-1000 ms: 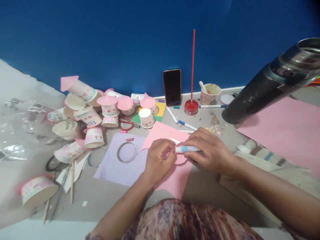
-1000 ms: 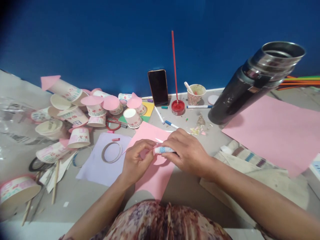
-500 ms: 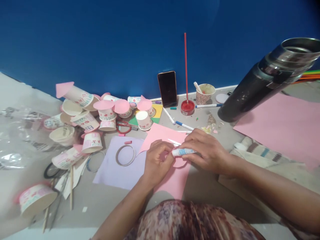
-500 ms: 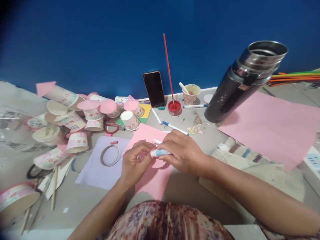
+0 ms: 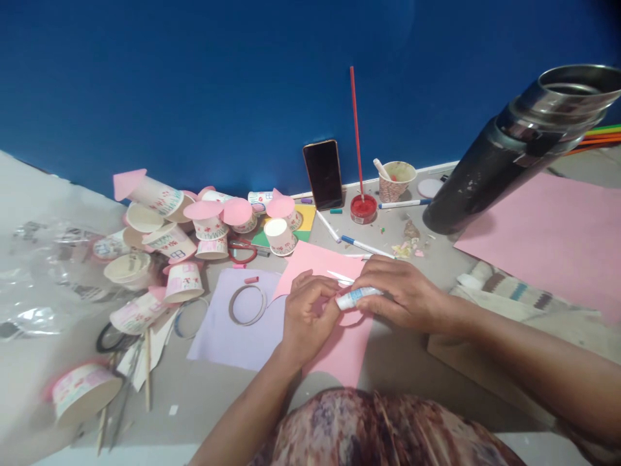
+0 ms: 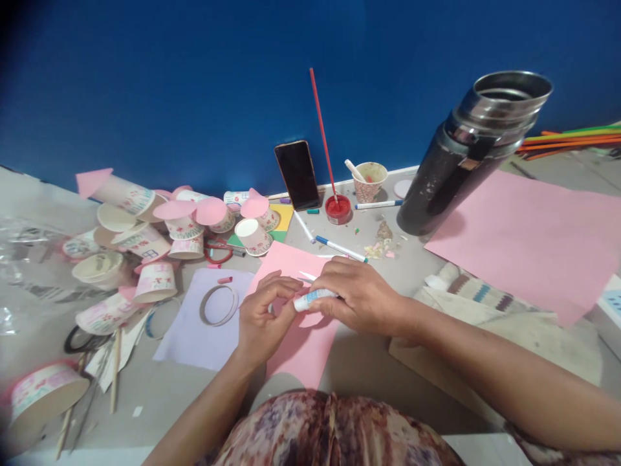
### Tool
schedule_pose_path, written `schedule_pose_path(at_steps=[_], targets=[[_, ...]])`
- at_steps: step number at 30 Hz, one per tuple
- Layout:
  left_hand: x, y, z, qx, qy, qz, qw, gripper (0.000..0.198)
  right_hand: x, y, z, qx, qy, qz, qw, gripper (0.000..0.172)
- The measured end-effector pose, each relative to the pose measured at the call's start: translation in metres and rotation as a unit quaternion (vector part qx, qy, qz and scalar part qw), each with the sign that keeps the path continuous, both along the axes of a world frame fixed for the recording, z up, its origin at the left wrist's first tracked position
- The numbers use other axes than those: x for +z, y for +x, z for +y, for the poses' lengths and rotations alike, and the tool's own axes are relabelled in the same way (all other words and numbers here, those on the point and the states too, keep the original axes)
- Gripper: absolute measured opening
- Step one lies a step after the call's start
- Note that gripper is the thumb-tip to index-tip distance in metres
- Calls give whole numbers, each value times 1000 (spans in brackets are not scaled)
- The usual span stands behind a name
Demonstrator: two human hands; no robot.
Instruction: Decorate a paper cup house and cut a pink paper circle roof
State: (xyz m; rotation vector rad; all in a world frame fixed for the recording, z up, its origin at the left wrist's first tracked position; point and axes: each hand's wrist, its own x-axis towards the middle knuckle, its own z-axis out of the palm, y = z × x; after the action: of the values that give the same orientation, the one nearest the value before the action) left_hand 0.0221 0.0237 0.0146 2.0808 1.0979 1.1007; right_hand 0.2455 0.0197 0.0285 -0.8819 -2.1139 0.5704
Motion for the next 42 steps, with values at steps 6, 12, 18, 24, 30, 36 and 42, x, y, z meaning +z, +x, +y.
schedule_pose_path(at_steps=[6,12,18,24,30,36,42], targets=[[1,-1,3,6,-40,-35,999,17,3,7,0,-32,-22,32,999,17],[1,-4,6,2,8,-3,1000,17,3,10,-1,-62,19,44,997,11],[-1,-6,7,-1,35,9,999,16,5,17,0,-73,24,12,997,13],[1,-5,6,-6,42,29,999,17,6,18,0,-73,3,-13,997,16],[1,-4,5,-2,52,26,998,17,5,17,0,-67,24,-19,997,15],[0,-4,5,-17,71,49,996,17,6,16,0,-62,3,-34,997,16],[2,-2,3,-20,63,58,996,17,9,14,-1,-21,-79,-17,996,15]])
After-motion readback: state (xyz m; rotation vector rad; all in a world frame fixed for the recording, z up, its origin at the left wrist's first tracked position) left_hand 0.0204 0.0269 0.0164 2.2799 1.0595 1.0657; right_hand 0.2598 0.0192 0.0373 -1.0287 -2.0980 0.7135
